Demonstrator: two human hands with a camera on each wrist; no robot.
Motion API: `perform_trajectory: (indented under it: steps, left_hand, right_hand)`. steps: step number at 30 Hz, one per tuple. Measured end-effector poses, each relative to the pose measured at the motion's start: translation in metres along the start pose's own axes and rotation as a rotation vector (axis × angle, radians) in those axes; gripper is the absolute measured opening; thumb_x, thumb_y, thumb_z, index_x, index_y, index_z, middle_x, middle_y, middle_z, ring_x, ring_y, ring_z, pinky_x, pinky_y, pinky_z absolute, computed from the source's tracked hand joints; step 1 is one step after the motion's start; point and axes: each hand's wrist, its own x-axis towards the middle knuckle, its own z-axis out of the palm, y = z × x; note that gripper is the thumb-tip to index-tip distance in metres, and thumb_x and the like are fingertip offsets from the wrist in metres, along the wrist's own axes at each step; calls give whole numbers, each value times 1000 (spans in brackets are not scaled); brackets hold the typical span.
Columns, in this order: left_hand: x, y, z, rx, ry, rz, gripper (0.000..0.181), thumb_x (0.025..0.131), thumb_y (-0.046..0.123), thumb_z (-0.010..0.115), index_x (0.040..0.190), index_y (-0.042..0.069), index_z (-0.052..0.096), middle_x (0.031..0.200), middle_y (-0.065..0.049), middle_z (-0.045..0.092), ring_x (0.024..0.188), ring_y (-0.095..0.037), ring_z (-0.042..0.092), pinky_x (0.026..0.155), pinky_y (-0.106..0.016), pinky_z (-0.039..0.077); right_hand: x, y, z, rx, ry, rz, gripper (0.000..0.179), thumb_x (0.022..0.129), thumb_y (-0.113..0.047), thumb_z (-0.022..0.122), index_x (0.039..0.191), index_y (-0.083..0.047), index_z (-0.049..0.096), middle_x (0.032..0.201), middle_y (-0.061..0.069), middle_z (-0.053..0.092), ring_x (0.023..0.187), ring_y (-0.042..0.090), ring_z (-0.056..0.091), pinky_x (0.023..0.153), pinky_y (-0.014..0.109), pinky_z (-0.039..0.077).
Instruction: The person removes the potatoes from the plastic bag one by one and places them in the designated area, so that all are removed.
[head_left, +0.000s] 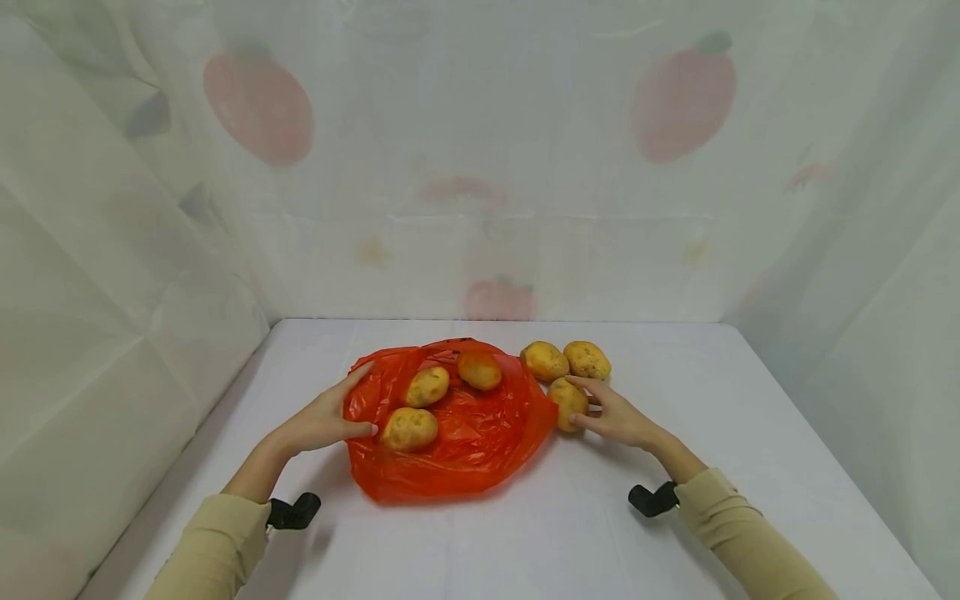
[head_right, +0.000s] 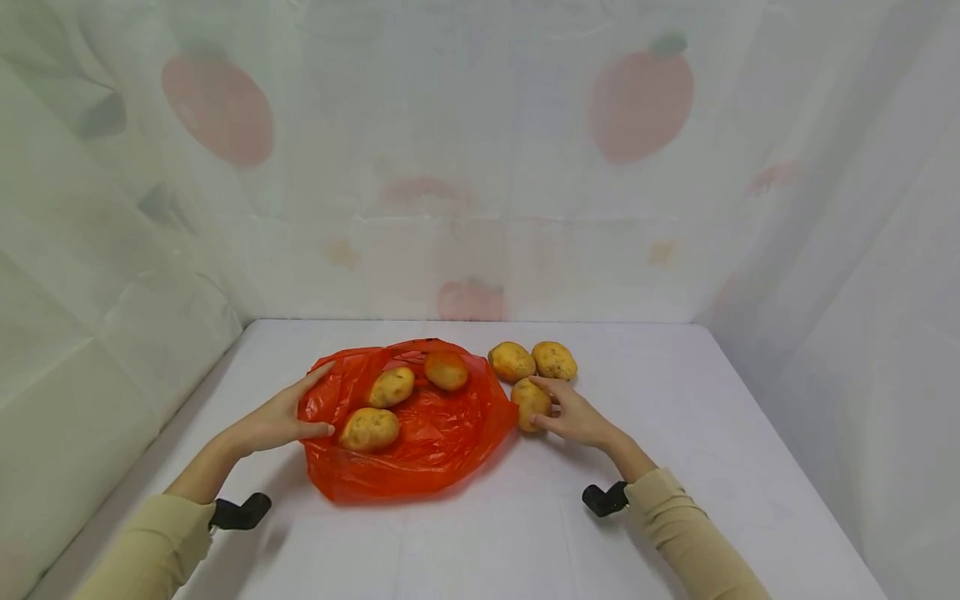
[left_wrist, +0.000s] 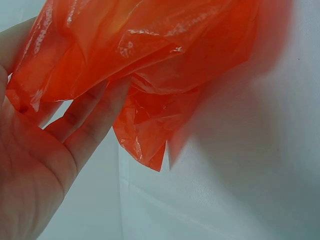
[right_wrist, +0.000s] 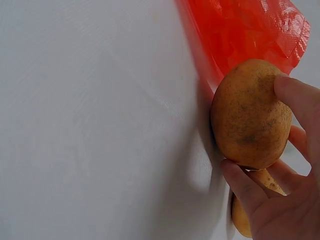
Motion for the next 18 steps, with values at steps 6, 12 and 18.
perform_trajectory:
  steps: [6,12,18]
  left_hand:
    - [1,-2,0,-5,-2,14,87,74,15,69,140,15,12,135,-18,28,114,-34,40,88,-45,41]
    - [0,1,0,0,0,9,87,74,15,69,140,15,13,136,-18,28,114,-34,40,88,-45,41]
    - [1,-1,0,3,-1,-6,87,74,16,69,140,16,12,137,-18,25,117,-35,37,89,-46,39]
  right_hand:
    - [2,-2,2,4,-4,0,60,82,-14,60,133,-5,31,134,18,29,113,41,40,87,45,42]
    - [1,-3,0,2,-1,3,61,82,-13,59,134,-3,29,136,20,27,115,43,37,87,47,41]
    - [-1,-4,-4,20,10,-26,61,82,-10,59,133,1,29,136,23,26,117,44,33,88,50,38]
